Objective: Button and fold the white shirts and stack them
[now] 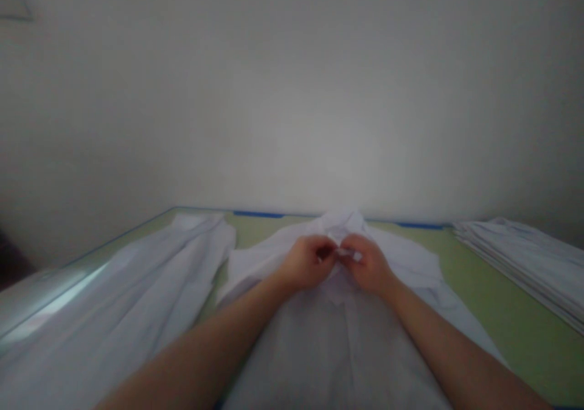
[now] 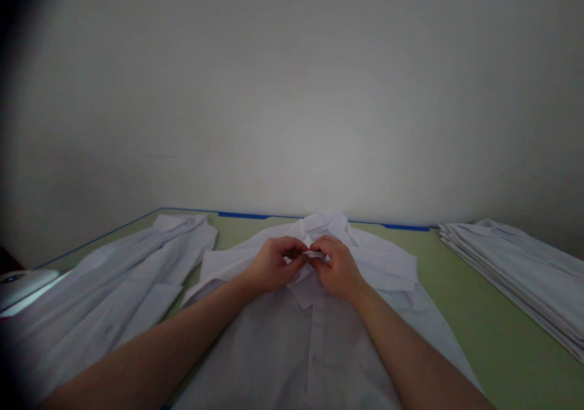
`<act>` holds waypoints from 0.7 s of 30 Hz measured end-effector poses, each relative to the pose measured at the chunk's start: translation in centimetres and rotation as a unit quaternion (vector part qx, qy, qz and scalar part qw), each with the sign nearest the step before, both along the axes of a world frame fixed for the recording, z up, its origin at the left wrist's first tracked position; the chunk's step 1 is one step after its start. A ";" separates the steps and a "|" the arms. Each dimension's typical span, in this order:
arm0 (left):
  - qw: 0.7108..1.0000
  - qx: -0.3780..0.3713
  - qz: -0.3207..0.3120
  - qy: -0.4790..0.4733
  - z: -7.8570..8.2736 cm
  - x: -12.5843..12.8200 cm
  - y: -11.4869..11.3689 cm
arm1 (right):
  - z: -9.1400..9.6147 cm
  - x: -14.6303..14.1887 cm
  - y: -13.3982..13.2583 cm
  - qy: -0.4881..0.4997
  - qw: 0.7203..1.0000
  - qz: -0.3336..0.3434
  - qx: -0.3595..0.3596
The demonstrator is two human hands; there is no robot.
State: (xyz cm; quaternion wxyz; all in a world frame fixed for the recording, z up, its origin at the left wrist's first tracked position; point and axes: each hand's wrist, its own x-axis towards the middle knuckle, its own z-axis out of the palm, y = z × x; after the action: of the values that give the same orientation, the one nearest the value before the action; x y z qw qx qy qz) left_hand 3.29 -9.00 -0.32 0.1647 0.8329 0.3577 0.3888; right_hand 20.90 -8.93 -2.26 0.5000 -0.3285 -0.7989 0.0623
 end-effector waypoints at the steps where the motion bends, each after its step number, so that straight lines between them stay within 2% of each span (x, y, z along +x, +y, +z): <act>1: 1.000 -0.001 -0.007 -0.003 0.1 0.0 -0.1 | 0.0 0.0 0.0 0.004 1.000 -0.001 0.000; 9: 0.999 0.030 -0.034 0.014 0.7 -0.2 -0.3 | 0.1 0.3 0.2 0.017 1.000 -0.002 -0.018; 16: 0.999 0.001 -0.028 0.035 0.7 -0.5 0.4 | 0.0 0.2 0.1 0.029 0.997 -0.066 -0.035; 21: 0.999 -0.008 -0.030 0.028 0.3 -0.6 0.7 | -0.1 0.1 0.0 0.044 0.997 -0.064 -0.028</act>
State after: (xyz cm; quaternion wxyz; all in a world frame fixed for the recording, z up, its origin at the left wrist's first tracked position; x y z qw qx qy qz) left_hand 2.68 -8.26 0.02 0.1728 0.8525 0.3397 0.3577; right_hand 20.97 -8.90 -2.32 0.5286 -0.3897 -0.7512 0.0672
